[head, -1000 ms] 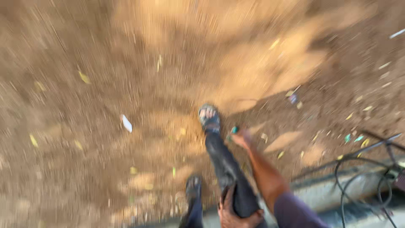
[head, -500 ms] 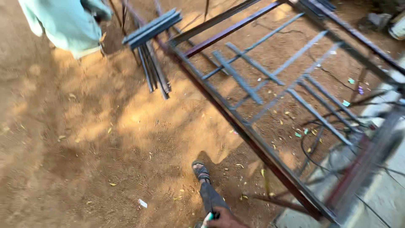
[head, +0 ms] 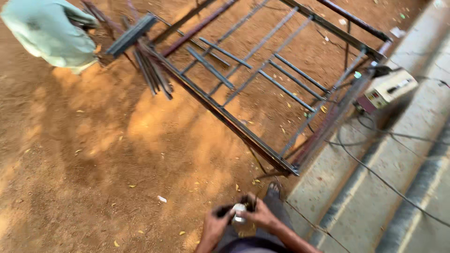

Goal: The person measures metal bars within a frame using a tape measure. They mark positions on the bars and use an electrode holder to weld the joints together while the frame rests on the ground.

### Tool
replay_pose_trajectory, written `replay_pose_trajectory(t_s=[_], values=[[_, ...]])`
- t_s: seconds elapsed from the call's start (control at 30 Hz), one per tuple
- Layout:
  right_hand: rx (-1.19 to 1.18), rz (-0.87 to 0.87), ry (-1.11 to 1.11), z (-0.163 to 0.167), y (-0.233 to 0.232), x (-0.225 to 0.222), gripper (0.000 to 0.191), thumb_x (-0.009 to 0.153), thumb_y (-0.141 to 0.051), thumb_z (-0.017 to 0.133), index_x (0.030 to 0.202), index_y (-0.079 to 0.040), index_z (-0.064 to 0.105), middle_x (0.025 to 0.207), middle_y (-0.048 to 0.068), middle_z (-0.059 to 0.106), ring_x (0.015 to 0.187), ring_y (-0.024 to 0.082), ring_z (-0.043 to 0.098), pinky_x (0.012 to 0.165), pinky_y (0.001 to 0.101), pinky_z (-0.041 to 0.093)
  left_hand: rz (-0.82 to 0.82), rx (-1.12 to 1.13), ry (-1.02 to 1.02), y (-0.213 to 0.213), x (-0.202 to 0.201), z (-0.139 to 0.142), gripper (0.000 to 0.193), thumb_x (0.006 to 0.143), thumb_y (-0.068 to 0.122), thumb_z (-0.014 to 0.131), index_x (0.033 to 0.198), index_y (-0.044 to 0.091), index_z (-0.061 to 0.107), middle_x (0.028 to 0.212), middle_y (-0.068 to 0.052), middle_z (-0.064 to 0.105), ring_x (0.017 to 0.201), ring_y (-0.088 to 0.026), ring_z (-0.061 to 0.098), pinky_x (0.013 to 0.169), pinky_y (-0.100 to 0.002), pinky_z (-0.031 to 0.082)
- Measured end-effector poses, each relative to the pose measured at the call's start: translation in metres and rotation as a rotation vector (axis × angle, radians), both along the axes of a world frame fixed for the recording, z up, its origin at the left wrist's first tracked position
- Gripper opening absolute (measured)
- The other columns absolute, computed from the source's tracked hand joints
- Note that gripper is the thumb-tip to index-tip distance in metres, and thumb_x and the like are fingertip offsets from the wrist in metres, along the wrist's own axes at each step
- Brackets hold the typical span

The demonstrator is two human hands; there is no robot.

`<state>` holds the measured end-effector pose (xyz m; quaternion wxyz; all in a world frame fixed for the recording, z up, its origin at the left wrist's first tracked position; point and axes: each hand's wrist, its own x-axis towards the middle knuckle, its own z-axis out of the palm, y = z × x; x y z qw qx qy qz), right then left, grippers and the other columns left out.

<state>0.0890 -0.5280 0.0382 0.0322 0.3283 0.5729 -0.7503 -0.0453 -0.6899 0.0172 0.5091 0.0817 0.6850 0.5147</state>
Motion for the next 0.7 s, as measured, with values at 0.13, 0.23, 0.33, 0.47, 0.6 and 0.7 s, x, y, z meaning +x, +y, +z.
replay_pose_trajectory(t_s=[0.13,0.23,0.33,0.47,0.6,0.7], values=[[-0.097,-0.101,0.047,0.037,0.068,0.030,0.048,0.088,-0.026,0.076,0.129,-0.008,0.060,0.105,0.002,0.073,0.092,0.013,0.070,0.076,0.0336,0.062,-0.200,0.132,0.098,0.095,0.007,0.065,0.028,0.087,0.015,0.078,0.113,0.005,0.078,0.105,-0.009,0.082,0.095,-0.017,0.078,0.087,-0.031,0.063],[-0.053,-0.107,0.040,0.055,0.125,0.062,0.043,0.094,-0.027,0.072,0.128,-0.003,0.064,0.105,0.006,0.075,0.092,0.015,0.071,0.075,0.0332,0.063,-0.312,0.082,0.175,0.172,0.020,0.092,0.031,0.084,0.017,0.080,0.112,0.006,0.078,0.104,-0.009,0.082,0.094,-0.017,0.078,0.085,-0.031,0.064],[-0.060,-0.111,0.041,0.054,0.194,0.089,0.044,0.091,-0.028,0.073,0.128,-0.006,0.063,0.105,0.004,0.074,0.091,0.013,0.072,0.073,0.0335,0.065,-0.326,0.043,0.294,0.247,0.048,0.097,0.031,0.085,0.022,0.080,0.112,0.008,0.078,0.103,-0.008,0.081,0.094,-0.016,0.076,0.084,-0.030,0.062],[0.075,0.020,0.063,0.044,0.304,0.132,0.043,0.090,-0.030,0.075,0.123,-0.006,0.065,0.098,0.004,0.074,0.083,0.012,0.071,0.070,0.0318,0.063,-0.099,-0.038,0.413,0.360,0.085,0.078,0.028,0.095,0.027,0.072,0.112,0.005,0.079,0.087,-0.011,0.081,0.080,-0.014,0.071,0.073,-0.033,0.059],[0.037,0.045,-0.137,0.035,0.407,0.184,0.037,0.086,-0.023,0.078,0.115,-0.003,0.068,0.091,0.004,0.075,0.078,0.013,0.071,0.070,0.0308,0.061,0.147,0.028,0.469,0.472,0.103,0.046,0.030,0.098,0.028,0.071,0.112,0.002,0.075,0.092,-0.007,0.078,0.083,-0.010,0.067,0.077,-0.030,0.057],[0.017,0.050,-0.177,0.026,0.467,0.209,0.033,0.085,-0.020,0.080,0.111,-0.002,0.070,0.087,0.005,0.073,0.075,0.013,0.069,0.067,0.0317,0.059,0.241,-0.001,0.463,0.534,0.103,0.019,0.034,0.098,0.032,0.070,0.110,0.000,0.074,0.091,-0.007,0.077,0.083,-0.012,0.068,0.076,-0.030,0.057]])
